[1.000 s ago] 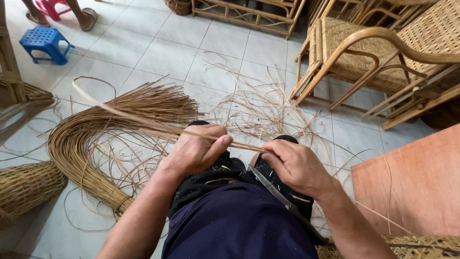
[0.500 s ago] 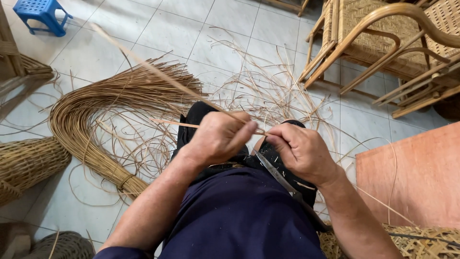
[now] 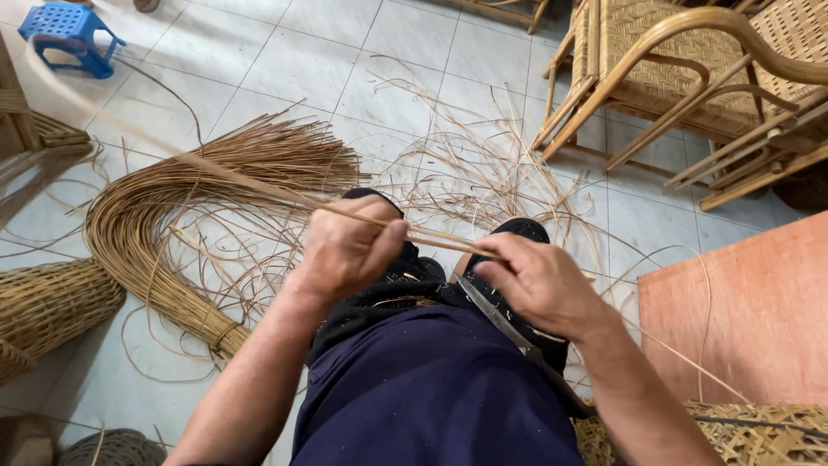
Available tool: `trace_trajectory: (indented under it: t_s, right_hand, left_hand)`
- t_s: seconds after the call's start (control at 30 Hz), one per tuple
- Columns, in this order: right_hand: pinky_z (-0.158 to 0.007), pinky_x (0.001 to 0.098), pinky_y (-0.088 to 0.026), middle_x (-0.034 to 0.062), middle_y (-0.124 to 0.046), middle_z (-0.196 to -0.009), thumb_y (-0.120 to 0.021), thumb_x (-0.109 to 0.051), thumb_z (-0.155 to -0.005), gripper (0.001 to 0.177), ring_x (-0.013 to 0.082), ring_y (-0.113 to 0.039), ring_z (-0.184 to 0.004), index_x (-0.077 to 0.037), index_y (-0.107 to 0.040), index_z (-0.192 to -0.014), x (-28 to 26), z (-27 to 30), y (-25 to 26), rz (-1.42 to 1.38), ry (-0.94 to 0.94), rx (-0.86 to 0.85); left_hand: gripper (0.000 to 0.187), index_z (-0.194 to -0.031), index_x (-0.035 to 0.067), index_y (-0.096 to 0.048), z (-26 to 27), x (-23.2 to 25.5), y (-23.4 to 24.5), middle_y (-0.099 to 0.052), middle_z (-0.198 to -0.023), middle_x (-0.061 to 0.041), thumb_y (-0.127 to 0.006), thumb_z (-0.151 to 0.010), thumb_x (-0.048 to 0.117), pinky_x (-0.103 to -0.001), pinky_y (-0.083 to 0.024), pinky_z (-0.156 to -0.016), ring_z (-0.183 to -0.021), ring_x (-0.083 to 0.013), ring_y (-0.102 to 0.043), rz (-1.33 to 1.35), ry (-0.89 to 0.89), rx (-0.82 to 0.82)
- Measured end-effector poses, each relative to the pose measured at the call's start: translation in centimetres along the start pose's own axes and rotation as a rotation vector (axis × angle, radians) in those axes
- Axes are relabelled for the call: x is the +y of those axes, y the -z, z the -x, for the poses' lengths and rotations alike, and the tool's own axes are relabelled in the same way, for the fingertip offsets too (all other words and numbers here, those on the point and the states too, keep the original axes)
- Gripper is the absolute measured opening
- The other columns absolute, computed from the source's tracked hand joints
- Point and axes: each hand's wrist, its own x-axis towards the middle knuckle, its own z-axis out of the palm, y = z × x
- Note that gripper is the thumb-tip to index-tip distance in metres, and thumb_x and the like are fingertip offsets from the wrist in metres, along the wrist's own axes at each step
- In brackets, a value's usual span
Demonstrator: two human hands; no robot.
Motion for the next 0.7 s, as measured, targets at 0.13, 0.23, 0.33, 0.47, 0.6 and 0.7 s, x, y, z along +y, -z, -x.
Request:
trace_trajectory:
  t_s: [0.13,0.23,0.33,0.47,0.6,0.7]
  right_hand:
    - [-0.057,0.0432,-0.056,0.0092,-0.064,-0.067,-0.061,-0.031,-0.104,0.018,0.0326,-0.071,-0.064,-0.014,-0.065,-0.099,-0.6,-1.4,-1.3,0.121,0.082,0.054]
    - [-0.055,0.0432,-0.055,0.0079,-0.062,-0.063,-0.054,-0.032,-0.104,0.022,0.0328,-0.069,-0.061,-0.016,-0.061,-0.091,-0.5,-2.1,-2.2,0.194,0.059,0.051]
    - [-0.054,0.0409,-0.055,0.0076,-0.064,-0.062,-0.057,-0.027,-0.102,0.019,0.0320,-0.070,-0.060,-0.016,-0.063,-0.087,-0.9,-1.8,-2.1,0.114,0.023,0.038]
    - [-0.056,0.0365,-0.056,0.0079,-0.069,-0.063,-0.067,-0.023,-0.101,0.015,0.0286,-0.071,-0.060,-0.013,-0.069,-0.089,-2.5,-1.9,-0.5,-0.003,0.035,0.071]
    - [-0.057,0.0353,-0.056,0.0068,-0.068,-0.062,-0.071,-0.021,-0.098,0.012,0.0255,-0.069,-0.059,-0.013,-0.072,-0.089,1.0,0.2,0.4,0.001,0.022,0.113]
    - [-0.058,0.0334,-0.056,0.0058,-0.067,-0.059,-0.071,-0.022,-0.098,0.012,0.0213,-0.067,-0.056,-0.014,-0.075,-0.089,1.6,0.9,1.1,0.024,-0.062,0.115]
  left_hand:
    - [0.048,-0.087,0.008,-0.060,-1.2,2.8,-2.1,-0.063,-0.070,-0.019,-0.065,-0.094,0.055,-0.048,-0.055,-0.059,-0.065,-0.0416,-0.069,0.056,0.093,-0.125]
    - [0.052,-0.093,0.007,-0.058,-1.2,3.8,-4.3,-0.064,-0.073,-0.024,-0.066,-0.092,0.058,-0.055,-0.056,-0.062,-0.072,-0.0479,-0.071,0.096,0.188,-0.200]
    - [0.038,-0.085,0.012,-0.058,-0.1,2.8,-5.0,-0.061,-0.066,-0.017,-0.058,-0.103,0.046,-0.049,-0.053,-0.056,-0.064,-0.0432,-0.068,0.182,0.226,-0.205]
    - [0.031,-0.080,0.015,-0.064,0.8,0.9,-3.0,-0.058,-0.053,0.000,-0.053,-0.107,0.028,-0.027,-0.043,-0.047,-0.049,-0.0126,-0.054,0.435,0.413,-0.072]
    - [0.030,-0.085,0.012,-0.072,1.8,-1.0,0.8,-0.058,-0.053,-0.010,-0.054,-0.107,0.022,-0.030,-0.040,-0.046,-0.047,-0.0169,-0.049,0.328,0.380,-0.036]
    - [0.029,-0.089,0.011,-0.073,2.3,-1.9,2.2,-0.057,-0.058,-0.014,-0.053,-0.107,0.021,-0.036,-0.046,-0.051,-0.052,-0.0241,-0.053,0.209,0.304,-0.029]
